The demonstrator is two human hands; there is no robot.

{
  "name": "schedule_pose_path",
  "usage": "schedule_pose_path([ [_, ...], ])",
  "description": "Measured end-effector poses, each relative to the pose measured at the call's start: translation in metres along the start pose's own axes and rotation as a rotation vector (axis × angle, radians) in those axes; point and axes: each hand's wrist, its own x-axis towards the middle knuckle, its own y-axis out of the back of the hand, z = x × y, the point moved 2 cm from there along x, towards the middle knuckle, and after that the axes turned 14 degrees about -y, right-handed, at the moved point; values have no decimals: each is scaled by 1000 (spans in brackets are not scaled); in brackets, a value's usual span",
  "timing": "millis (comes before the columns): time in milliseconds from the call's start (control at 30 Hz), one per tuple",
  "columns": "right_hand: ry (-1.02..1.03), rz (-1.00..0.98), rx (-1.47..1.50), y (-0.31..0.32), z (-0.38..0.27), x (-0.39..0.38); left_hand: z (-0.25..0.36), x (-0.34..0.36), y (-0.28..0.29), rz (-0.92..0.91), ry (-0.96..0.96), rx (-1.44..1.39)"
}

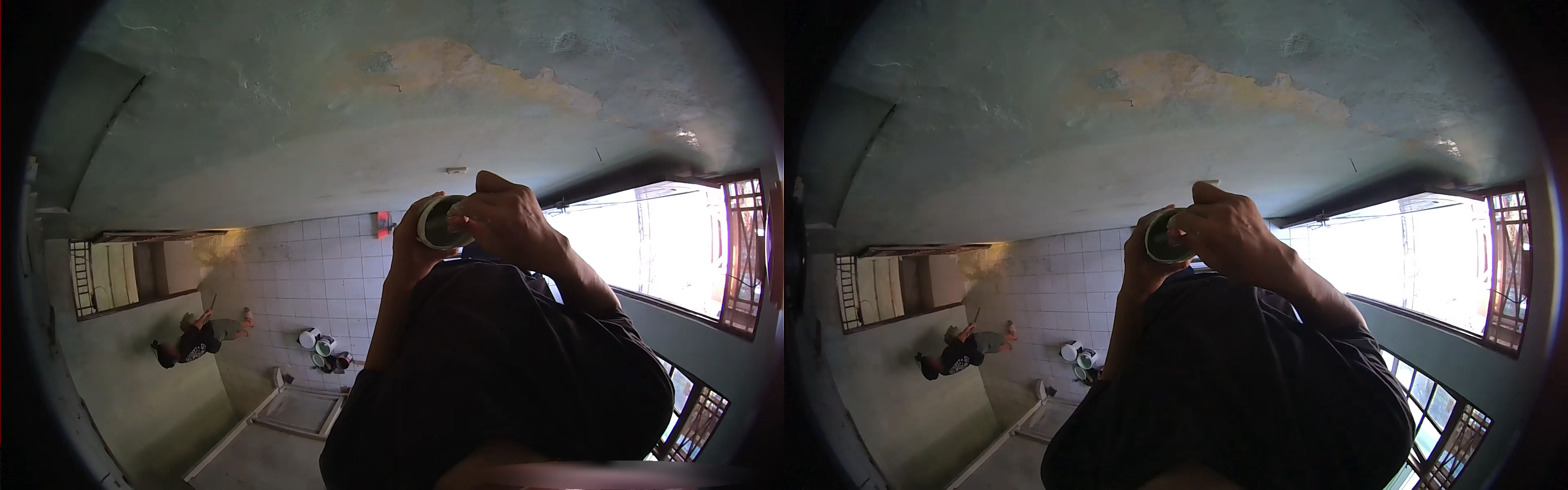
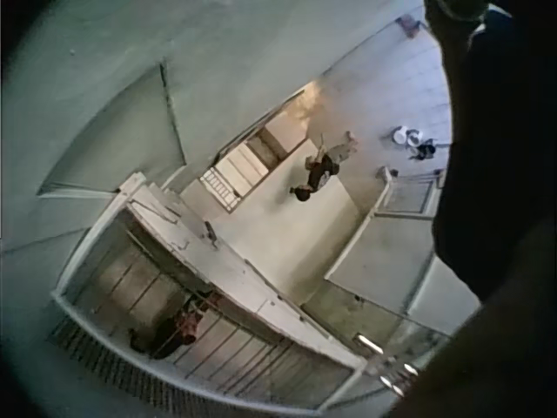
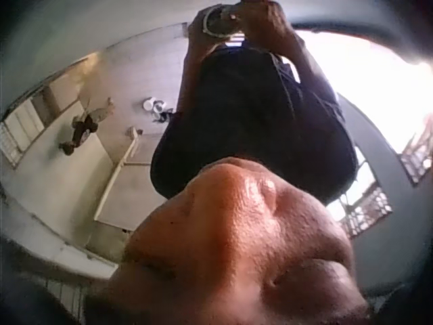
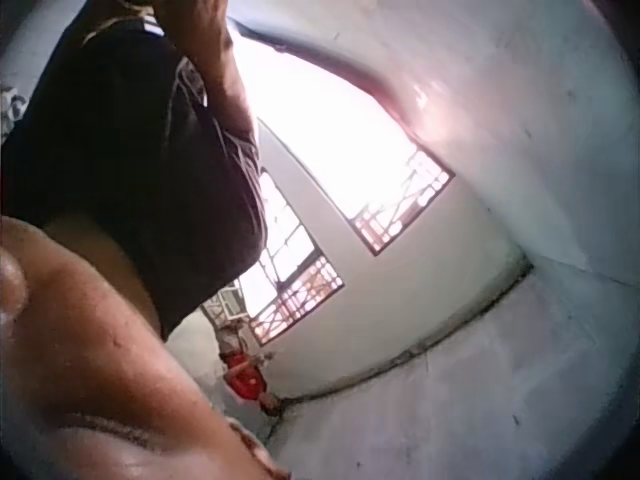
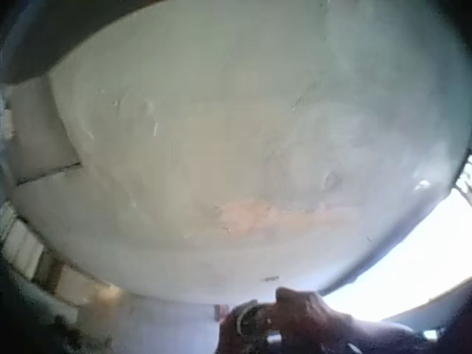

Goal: Painting a ceiling with a brush while holding a container of paint.

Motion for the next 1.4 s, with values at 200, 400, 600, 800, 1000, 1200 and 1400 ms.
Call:
schedule_pose_path([
  [200, -3, 1, -40, -2, -2, -3, 5, -1, -1, -18, -44, 53],
  [400, 62, -9, -54, 1, -2, -1, 0, 1, -5, 10, -71, 23],
  [600, 127, 151, -12, 29, -10, -4, -11, 1, -6, 18, -26, -18],
  [800, 2, 175, 332, 21, 8, -15, 6, 13, -14, 3, 31, -4],
  [1000, 46, 324, 225, 14, 7, -29, 16, 26, -13, 6, 22, 28],
  [1200, 228, 516, 156, 16, 4, -33, 21, 33, -13, 1, 72, 74],
  [1400, 215, 611, 72, 13, 13, -31, 21, 43, -21, 18, 5, 200],
])
